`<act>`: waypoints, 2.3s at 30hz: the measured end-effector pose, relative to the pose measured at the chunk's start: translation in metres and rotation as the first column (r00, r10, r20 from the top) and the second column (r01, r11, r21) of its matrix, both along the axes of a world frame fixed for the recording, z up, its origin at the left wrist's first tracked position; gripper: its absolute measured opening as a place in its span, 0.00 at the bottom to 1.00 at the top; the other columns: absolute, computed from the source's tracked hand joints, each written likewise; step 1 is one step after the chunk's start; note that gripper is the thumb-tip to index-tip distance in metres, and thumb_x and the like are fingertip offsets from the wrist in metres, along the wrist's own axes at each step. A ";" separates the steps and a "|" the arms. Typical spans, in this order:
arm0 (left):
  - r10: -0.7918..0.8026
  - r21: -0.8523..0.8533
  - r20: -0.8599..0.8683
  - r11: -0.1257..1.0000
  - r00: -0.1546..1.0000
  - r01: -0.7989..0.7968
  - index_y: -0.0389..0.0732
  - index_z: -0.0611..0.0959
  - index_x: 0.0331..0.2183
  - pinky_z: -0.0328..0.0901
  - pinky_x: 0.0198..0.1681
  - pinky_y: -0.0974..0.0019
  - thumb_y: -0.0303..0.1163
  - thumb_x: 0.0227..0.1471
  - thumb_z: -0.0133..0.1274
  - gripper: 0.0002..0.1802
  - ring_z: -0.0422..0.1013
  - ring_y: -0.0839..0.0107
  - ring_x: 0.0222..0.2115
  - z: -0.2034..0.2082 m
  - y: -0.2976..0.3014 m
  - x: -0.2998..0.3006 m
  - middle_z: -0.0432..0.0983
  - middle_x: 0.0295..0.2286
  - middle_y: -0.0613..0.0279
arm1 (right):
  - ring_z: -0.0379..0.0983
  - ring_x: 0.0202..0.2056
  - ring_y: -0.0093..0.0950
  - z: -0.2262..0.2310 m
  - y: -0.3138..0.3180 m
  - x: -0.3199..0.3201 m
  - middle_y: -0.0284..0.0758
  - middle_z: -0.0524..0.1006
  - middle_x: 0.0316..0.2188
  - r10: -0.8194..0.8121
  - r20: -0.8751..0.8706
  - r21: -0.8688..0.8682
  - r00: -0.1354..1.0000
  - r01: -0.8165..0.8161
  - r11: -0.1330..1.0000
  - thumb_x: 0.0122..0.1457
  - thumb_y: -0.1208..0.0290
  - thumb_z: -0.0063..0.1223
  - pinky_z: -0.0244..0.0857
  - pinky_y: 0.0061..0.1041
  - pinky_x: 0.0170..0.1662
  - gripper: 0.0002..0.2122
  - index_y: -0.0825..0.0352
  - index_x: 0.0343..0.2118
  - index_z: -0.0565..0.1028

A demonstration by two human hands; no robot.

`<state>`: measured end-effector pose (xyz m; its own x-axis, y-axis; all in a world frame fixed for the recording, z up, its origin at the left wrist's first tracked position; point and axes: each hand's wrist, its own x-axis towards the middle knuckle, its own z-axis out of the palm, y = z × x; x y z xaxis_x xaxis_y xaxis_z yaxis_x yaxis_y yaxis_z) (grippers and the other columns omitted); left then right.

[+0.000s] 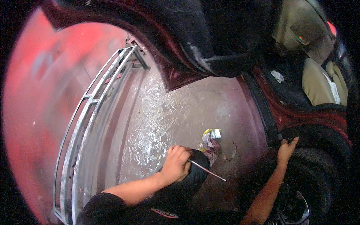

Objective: The person uses a screwdriver to pry and remove a plastic trim piece from the wheel well of a red car. After detaching the trim, they wipe the area with a cloth and hand the part to a coworker.

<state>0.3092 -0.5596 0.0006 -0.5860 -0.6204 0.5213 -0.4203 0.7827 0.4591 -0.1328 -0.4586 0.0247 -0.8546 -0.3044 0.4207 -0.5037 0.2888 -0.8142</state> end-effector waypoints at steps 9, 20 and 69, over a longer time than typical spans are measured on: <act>0.041 0.013 0.251 0.999 0.967 -0.046 0.41 0.76 0.29 0.58 0.39 0.55 0.26 0.35 0.53 0.12 0.66 0.57 0.34 0.024 -0.042 -0.024 0.70 0.28 0.57 | 0.47 0.63 0.44 -0.004 0.001 0.020 0.53 0.51 0.61 -0.064 0.098 0.268 0.993 0.036 0.963 0.55 0.75 0.47 0.40 0.37 0.65 0.30 0.76 0.60 0.51; -0.045 0.074 0.727 0.997 0.685 -0.012 0.43 0.78 0.33 0.58 0.42 0.55 0.31 0.43 0.49 0.11 0.67 0.61 0.39 0.090 -0.065 -0.036 0.73 0.31 0.60 | 0.66 0.49 0.43 -0.029 0.017 0.017 0.49 0.69 0.49 0.005 0.073 0.456 0.997 -0.037 0.889 0.53 0.69 0.52 0.57 0.43 0.55 0.13 0.67 0.41 0.73; -0.557 0.606 0.796 0.739 -0.237 0.295 0.45 0.84 0.23 0.72 0.29 0.61 0.36 0.45 0.49 0.11 0.77 0.65 0.24 0.385 -0.078 0.426 0.78 0.18 0.64 | 0.72 0.45 0.43 0.319 0.200 0.525 0.47 0.77 0.39 -0.239 0.725 0.667 0.646 -0.573 0.476 0.50 0.60 0.50 0.65 0.36 0.48 0.18 0.68 0.39 0.76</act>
